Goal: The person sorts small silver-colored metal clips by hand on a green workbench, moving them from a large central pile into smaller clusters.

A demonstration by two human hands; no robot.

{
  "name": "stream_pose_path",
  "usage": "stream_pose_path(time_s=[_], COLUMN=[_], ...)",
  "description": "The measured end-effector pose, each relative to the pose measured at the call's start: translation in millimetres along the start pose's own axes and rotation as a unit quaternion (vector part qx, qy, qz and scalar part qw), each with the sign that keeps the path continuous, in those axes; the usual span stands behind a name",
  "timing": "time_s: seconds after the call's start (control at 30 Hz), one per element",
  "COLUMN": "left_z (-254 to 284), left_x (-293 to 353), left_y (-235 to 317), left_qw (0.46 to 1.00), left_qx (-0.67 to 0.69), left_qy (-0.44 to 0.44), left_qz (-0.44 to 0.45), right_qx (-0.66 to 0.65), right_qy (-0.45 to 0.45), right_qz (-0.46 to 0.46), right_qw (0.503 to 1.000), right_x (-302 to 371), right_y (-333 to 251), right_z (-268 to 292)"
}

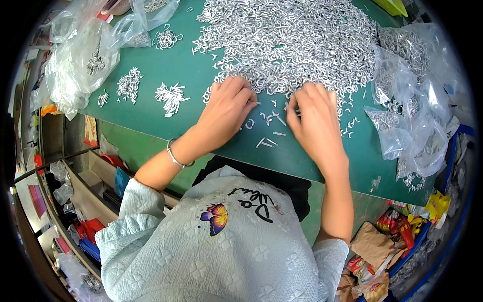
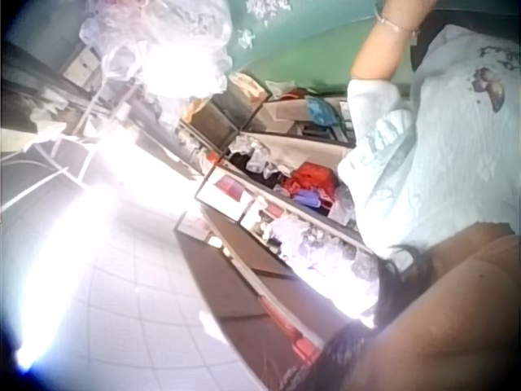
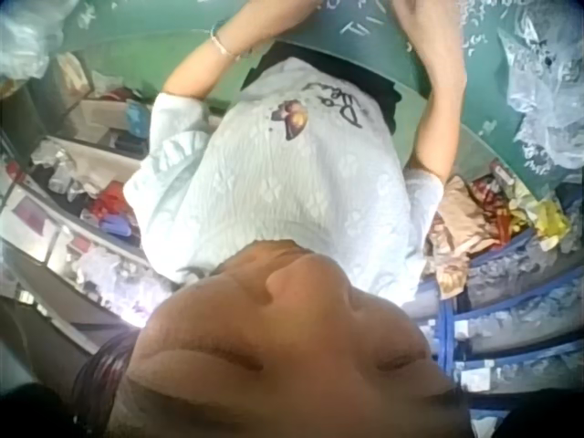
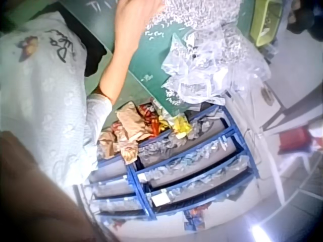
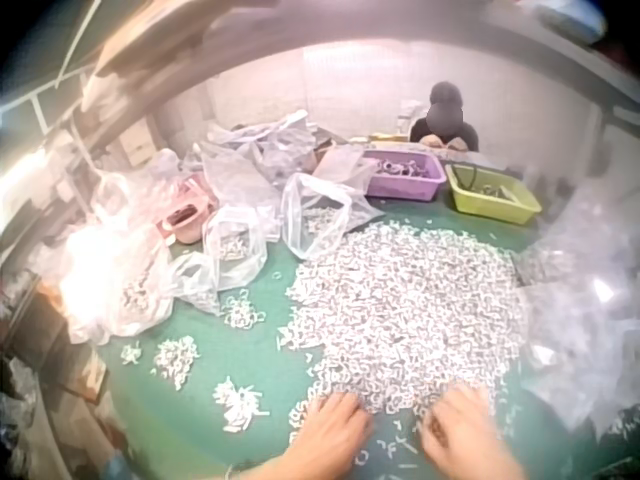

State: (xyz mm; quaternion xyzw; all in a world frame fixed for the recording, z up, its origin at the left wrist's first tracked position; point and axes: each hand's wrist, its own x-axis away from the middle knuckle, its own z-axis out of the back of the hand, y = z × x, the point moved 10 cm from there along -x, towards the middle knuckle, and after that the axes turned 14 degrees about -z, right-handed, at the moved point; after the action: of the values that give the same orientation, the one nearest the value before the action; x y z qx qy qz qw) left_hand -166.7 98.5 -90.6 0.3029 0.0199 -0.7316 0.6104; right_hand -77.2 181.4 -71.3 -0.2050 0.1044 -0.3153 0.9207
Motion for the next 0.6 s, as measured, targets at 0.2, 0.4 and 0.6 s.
stream_pose_path(time_s=[0.2, 0.4, 0.6], left_z=[-18.7, -6.6, 1.7], left_x=[22.8, 34.6, 40.7], left_y=[45.0, 46.9, 36.7], left_qw=[0.994, 0.992, 0.995], left_qx=[0.077, 0.125, 0.092], left_qy=[-0.073, 0.005, 0.005], left_qz=[-0.009, 0.023, 0.043], right_qx=[-0.014, -0.050, -0.054], right_qy=[-0.041, 0.042, -0.039], right_qz=[0.025, 0.011, 0.003], right_qw=[0.999, 0.998, 0.998], right_x=[42.3, 39.0, 52.4], right_y=[-11.4, -3.7, -5.5], right_z=[-20.8, -10.1, -20.1])
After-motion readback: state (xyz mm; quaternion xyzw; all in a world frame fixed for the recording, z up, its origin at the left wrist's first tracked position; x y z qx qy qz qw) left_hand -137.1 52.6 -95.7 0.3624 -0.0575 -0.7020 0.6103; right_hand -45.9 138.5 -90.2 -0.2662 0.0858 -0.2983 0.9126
